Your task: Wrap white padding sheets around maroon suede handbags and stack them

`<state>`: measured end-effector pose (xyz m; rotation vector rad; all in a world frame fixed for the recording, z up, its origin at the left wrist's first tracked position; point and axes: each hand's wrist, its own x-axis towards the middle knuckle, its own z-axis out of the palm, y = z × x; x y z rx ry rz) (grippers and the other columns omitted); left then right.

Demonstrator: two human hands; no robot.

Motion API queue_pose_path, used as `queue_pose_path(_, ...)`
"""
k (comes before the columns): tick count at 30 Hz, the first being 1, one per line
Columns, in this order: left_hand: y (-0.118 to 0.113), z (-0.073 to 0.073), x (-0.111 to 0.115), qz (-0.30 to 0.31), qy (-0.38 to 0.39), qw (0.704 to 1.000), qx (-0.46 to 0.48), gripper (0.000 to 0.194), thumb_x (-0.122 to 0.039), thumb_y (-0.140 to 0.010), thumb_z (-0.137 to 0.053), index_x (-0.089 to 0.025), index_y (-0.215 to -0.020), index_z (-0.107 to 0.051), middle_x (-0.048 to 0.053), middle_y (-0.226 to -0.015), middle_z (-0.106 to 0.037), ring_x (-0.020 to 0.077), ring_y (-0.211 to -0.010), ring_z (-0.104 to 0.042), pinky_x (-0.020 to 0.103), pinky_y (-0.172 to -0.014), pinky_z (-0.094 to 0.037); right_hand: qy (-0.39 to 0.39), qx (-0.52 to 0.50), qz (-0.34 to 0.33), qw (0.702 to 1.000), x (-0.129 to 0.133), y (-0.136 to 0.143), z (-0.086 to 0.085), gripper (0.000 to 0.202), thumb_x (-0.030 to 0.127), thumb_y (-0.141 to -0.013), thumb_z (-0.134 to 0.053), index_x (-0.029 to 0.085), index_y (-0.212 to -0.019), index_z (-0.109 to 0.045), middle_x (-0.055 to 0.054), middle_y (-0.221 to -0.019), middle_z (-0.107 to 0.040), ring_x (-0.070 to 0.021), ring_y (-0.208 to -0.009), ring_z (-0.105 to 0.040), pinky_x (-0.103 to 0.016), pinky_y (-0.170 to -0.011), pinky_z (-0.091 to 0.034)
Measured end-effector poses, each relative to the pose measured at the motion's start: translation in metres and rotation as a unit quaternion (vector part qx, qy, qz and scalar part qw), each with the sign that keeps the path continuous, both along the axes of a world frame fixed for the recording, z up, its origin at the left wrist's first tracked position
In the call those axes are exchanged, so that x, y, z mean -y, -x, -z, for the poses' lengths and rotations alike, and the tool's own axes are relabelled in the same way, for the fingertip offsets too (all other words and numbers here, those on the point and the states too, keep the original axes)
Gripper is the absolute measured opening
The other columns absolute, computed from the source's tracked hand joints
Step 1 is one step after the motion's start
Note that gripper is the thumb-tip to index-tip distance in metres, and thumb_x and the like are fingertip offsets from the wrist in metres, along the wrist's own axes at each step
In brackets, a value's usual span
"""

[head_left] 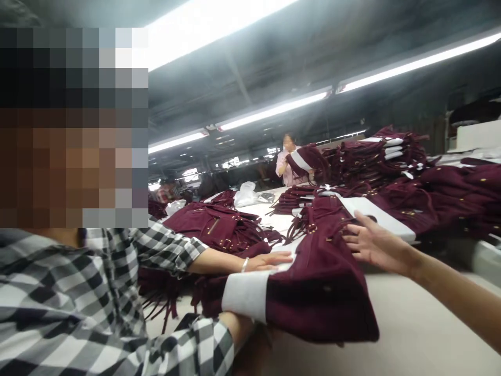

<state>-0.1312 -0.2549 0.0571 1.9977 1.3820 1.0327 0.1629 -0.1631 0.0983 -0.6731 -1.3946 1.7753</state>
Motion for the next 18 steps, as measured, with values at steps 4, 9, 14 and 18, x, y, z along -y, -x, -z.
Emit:
queue_pose_path(4, 0.035, -0.009, 0.004, 0.201, 0.111, 0.972, -0.054, 0.055, -0.059, -0.07, -0.074, -0.023, -0.111, -0.072, 0.009, -0.14, -0.055, 0.0299, -0.136, -0.043, 0.041, -0.117, -0.028, 0.096, -0.03, 0.029, 0.995, 0.022, -0.011, 0.054, 0.032, 0.053, -0.092, -0.05, 0.024, -0.105, -0.058, -0.007, -0.104, -0.07, -0.0206, -0.092, -0.069, -0.034, -0.079, -0.059)
queue_pose_path(9, 0.022, 0.019, 0.004, 0.235, 0.095, 0.965, -0.06, 0.056, -0.059, -0.076, -0.067, -0.02, -0.115, -0.07, 0.008, -0.14, -0.055, 0.0294, -0.138, -0.041, 0.04, -0.117, -0.027, 0.162, -0.027, 0.029, 0.986, 0.064, -0.025, 0.081, 0.044, 0.055, -0.092, -0.049, 0.021, -0.119, -0.057, -0.01, -0.123, -0.065, -0.0226, -0.105, -0.067, -0.037, -0.091, -0.057)
queue_pose_path(14, 0.019, 0.053, 0.012, 0.246, 0.056, 0.965, -0.069, 0.049, -0.052, -0.081, -0.066, -0.019, -0.116, -0.069, 0.011, -0.134, -0.06, 0.0351, -0.13, -0.049, 0.051, -0.11, -0.035, 0.095, -0.017, 0.035, 0.995, 0.098, -0.023, 0.083, 0.052, 0.06, -0.087, -0.054, 0.027, -0.127, -0.057, -0.009, -0.14, -0.056, -0.0284, -0.129, -0.052, -0.045, -0.101, -0.051)
queue_pose_path(18, 0.014, 0.065, 0.013, 0.224, 0.057, 0.969, -0.088, 0.04, -0.049, -0.076, -0.071, -0.028, -0.11, -0.071, 0.005, -0.131, -0.063, 0.0328, -0.129, -0.051, 0.052, -0.111, -0.034, 0.097, 0.123, 0.132, 0.979, 0.107, -0.011, 0.102, 0.07, 0.053, -0.076, -0.073, 0.027, -0.137, -0.049, -0.013, -0.148, -0.045, -0.0326, -0.133, -0.047, -0.047, -0.099, -0.052)
